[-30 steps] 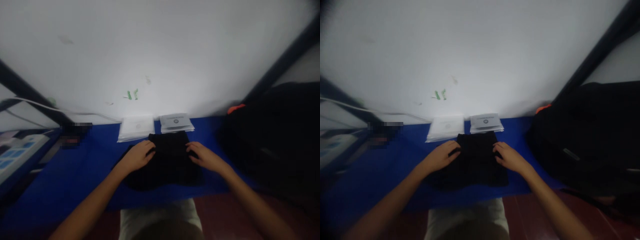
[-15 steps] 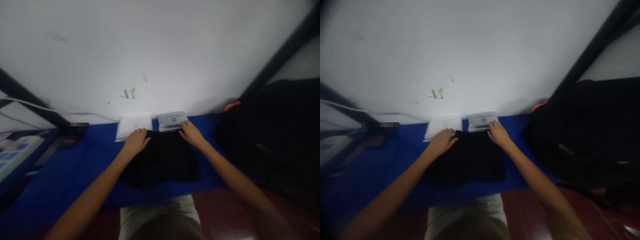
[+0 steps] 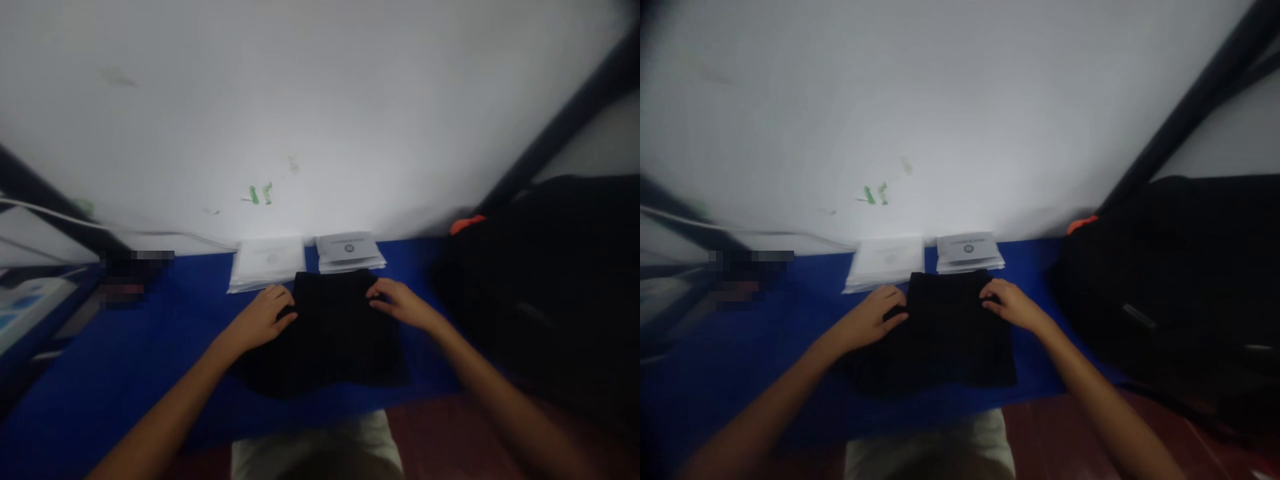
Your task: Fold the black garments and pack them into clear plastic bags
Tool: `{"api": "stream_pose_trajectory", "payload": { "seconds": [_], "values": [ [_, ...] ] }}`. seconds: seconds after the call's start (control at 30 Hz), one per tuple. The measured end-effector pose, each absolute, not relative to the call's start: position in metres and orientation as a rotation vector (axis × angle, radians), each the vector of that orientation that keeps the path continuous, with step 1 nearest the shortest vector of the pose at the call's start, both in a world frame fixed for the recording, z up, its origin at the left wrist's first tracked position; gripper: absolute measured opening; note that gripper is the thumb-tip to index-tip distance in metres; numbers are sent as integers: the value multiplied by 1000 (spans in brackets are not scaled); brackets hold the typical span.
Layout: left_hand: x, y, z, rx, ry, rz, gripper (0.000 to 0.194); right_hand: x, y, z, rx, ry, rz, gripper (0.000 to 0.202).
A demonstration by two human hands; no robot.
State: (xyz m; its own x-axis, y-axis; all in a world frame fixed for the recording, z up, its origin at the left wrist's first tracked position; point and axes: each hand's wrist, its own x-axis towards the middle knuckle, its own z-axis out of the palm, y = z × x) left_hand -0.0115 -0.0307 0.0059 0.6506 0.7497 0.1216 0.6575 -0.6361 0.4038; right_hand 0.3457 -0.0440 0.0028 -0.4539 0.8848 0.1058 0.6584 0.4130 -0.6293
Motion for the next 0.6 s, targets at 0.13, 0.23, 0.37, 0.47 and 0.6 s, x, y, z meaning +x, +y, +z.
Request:
{"api": "stream_pose_trajectory", "payload": {
  "seconds": [0.13,0.23,0.37,0.47,0.6],
  "values": [
    [-12,-55,35,2581,1007,486,13,358,-64,25,-1256,-1912,1135,23],
    [-15,-82,54,2500,1000,285,11,365,-81,35,-1230,-1814,1512,28],
    [-12,-103,62,2250,935,30,26,350,-83,26,-1208,-1640,1909,31],
    [-1,-92,61,2032,822,-16,34,320,-62,11,-1108,-1355,1945,34],
    [22,-58,48,2077,805,182,31,279,-16,-2,-998,-902,1957,25]
  ]
}}
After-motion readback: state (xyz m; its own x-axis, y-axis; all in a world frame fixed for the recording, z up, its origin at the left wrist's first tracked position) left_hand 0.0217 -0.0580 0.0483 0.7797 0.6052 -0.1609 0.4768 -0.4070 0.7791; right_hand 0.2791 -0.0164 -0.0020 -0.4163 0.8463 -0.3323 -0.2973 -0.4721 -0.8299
